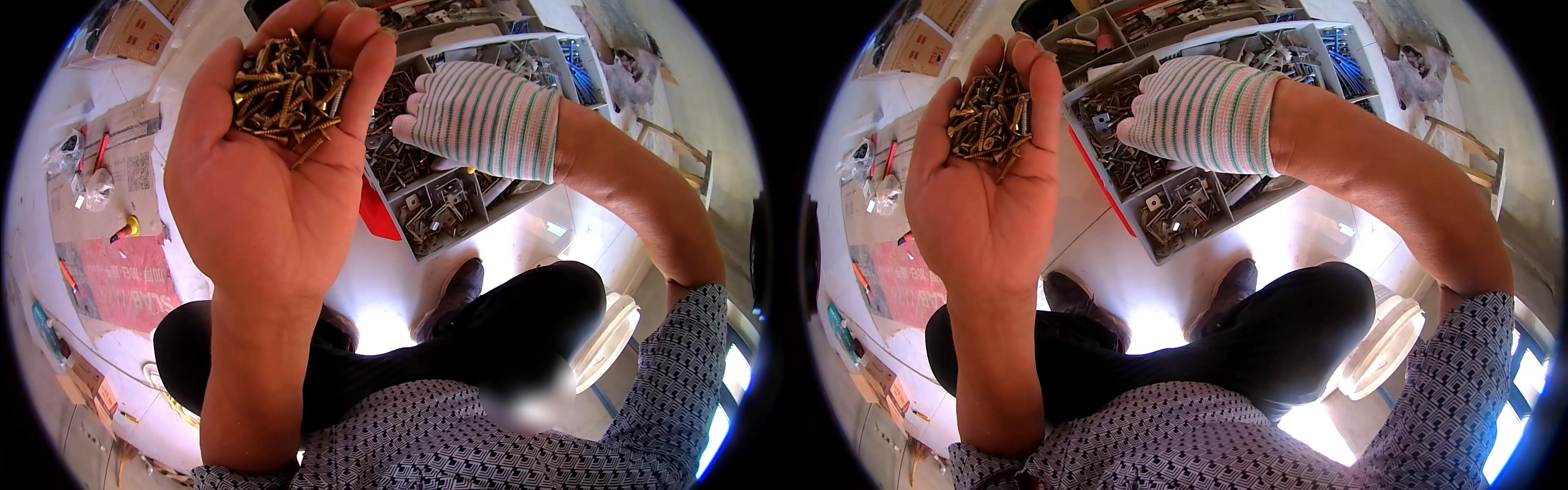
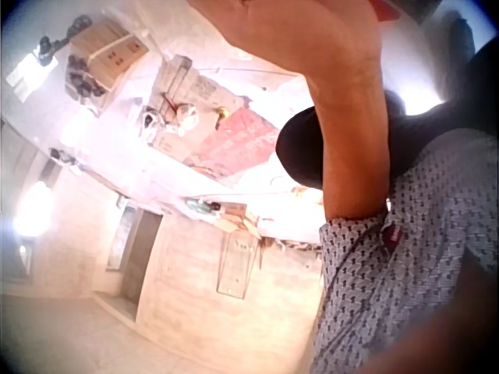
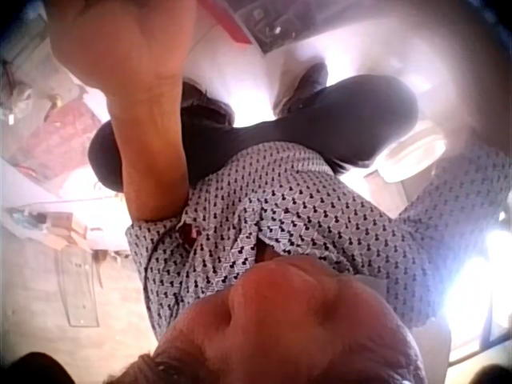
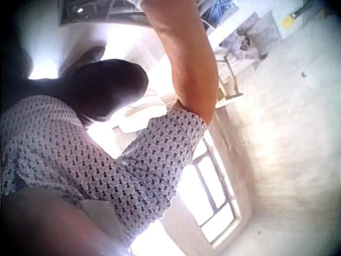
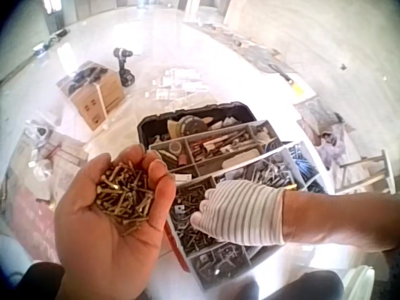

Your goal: The person sits on the floor and sorts through a compartmentalized toolbox filled with various hardware items. They pick up brass-colored screws from a compartment and transfer them into their left hand, accumulating a small pile while continuing to sift through the remaining contents.

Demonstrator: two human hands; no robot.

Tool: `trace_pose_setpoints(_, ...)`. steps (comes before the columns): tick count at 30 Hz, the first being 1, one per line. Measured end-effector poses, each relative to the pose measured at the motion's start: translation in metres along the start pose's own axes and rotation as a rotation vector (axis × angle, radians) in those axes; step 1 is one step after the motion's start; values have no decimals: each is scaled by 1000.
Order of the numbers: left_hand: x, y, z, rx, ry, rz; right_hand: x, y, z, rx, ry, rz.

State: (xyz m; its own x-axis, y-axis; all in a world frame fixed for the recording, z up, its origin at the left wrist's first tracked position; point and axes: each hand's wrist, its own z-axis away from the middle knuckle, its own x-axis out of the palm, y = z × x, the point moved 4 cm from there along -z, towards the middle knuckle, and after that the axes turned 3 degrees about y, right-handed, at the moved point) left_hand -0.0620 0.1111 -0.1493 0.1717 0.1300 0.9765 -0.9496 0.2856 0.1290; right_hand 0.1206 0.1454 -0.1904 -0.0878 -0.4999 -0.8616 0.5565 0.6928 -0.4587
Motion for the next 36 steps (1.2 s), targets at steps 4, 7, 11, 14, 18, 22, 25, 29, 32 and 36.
trace_pose_setpoints(4, -12, -5, -2, 0, -198, 33, 0, -12, -3, -161, 21, 303)
trace_pose_setpoints(7, 0, -6, -1, 5, -97, -3, -1, -12, 4, -15, -6, 331)
trace_pose_setpoints(11, -11, -11, -1, 81, -119, 10, -4, -14, 6, -115, -25, 402)
trace_pose_setpoints(14, -12, 1, -4, -15, -66, 57, -6, -11, 7, -167, -27, 364)
trace_pose_setpoints(18, -11, 6, -1, 2, -22, 8, -5, -14, 3, -203, -1, 355)
trace_pose_setpoints(22, -6, -13, -6, 77, -134, 9, -8, -8, 6, 54, -138, 238)
trace_pose_setpoints(25, -15, -11, -3, 120, -151, 7, 2, -9, -5, 115, -134, 160)
trace_pose_setpoints(29, -17, -6, -8, 57, -201, -1, 2, -22, -1, -12, -73, 473)
trace_pose_setpoints(32, -5, -4, -4, 47, -65, -33, 0, -22, 2, 22, -88, 443)
trace_pose_setpoints(36, -14, -7, -3, 80, -138, -8, 0, -23, 0, -29, -86, 497)
